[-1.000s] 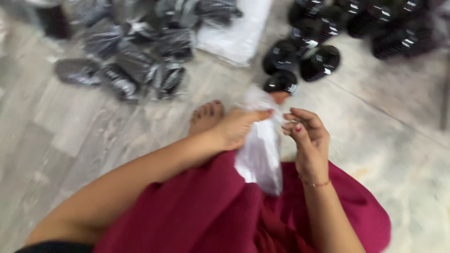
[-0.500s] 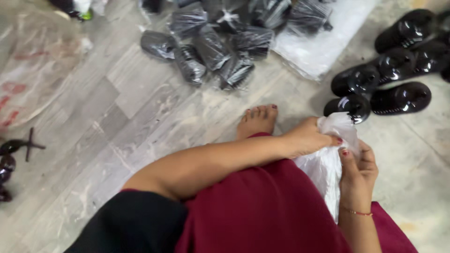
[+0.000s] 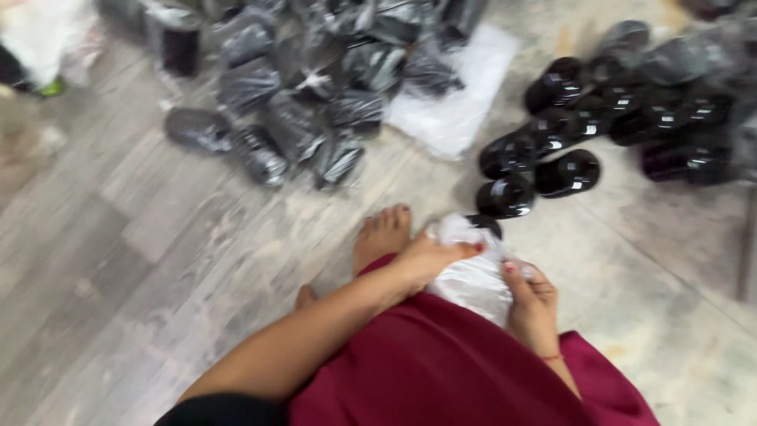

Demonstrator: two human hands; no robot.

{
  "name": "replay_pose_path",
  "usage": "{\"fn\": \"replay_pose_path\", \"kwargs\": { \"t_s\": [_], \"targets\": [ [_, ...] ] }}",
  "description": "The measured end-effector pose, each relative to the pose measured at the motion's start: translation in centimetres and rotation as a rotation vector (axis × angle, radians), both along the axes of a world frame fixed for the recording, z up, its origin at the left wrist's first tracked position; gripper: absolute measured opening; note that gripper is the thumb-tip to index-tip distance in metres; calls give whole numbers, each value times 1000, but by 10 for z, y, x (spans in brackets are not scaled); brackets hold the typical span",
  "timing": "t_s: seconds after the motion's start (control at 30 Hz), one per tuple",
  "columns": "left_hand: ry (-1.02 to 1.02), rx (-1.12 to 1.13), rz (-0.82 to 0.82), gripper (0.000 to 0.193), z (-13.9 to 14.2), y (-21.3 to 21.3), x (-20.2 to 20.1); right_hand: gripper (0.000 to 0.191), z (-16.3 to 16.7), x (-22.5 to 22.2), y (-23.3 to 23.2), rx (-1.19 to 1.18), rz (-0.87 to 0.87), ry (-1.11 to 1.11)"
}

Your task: The person sits on the floor and packs black plastic hair roller brushes into clear plastic bags one at a time, twisting the bags closed and setting the bagged items aside with the other finished pieces.

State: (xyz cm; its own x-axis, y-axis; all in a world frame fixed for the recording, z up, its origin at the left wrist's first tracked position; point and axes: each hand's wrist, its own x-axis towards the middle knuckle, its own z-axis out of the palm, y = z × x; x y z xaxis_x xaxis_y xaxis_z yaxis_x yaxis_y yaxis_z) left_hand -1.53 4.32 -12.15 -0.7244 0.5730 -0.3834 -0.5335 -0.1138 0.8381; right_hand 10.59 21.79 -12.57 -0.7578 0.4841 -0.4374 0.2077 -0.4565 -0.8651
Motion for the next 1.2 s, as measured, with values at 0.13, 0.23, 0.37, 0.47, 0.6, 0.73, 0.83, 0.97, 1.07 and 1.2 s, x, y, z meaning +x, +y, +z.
{"fn": "replay_pose_path", "kwargs": {
  "t_s": [0.13,0.23,0.37,0.47,0.6,0.73,0.83,0.97,1.07,1.2],
  "targets": [
    [-147,-146,51,35,11,-3,4,16,29,-14,-9,-62,7,-5],
    [-162,23,98,31,16,-1,8,21,43,-19,-11,-47,6,-7],
    [-168,-40,150,32,17,1,7,26,47,-22,-13,-17,6,14],
    [-319,47,168,36,17,0,3,21,44,-26,-14,-31,-16,21],
    [-344,-42,203,41,18,0,-2,19,40,-30,-14,-35,-9,21],
    [-392,103,195,57,16,6,-1,18,41,-33,-13,-13,-19,-12],
    [-316,147,206,65,13,9,0,19,44,-33,-12,24,-50,7],
    [-499,111,201,60,14,8,-3,16,49,-33,-10,10,-108,40],
    [-487,115,240,55,20,5,-6,16,50,-33,-8,-65,-96,108],
    [-552,288,126,55,25,0,-6,14,48,-34,-2,-14,-65,73]
  ]
}}
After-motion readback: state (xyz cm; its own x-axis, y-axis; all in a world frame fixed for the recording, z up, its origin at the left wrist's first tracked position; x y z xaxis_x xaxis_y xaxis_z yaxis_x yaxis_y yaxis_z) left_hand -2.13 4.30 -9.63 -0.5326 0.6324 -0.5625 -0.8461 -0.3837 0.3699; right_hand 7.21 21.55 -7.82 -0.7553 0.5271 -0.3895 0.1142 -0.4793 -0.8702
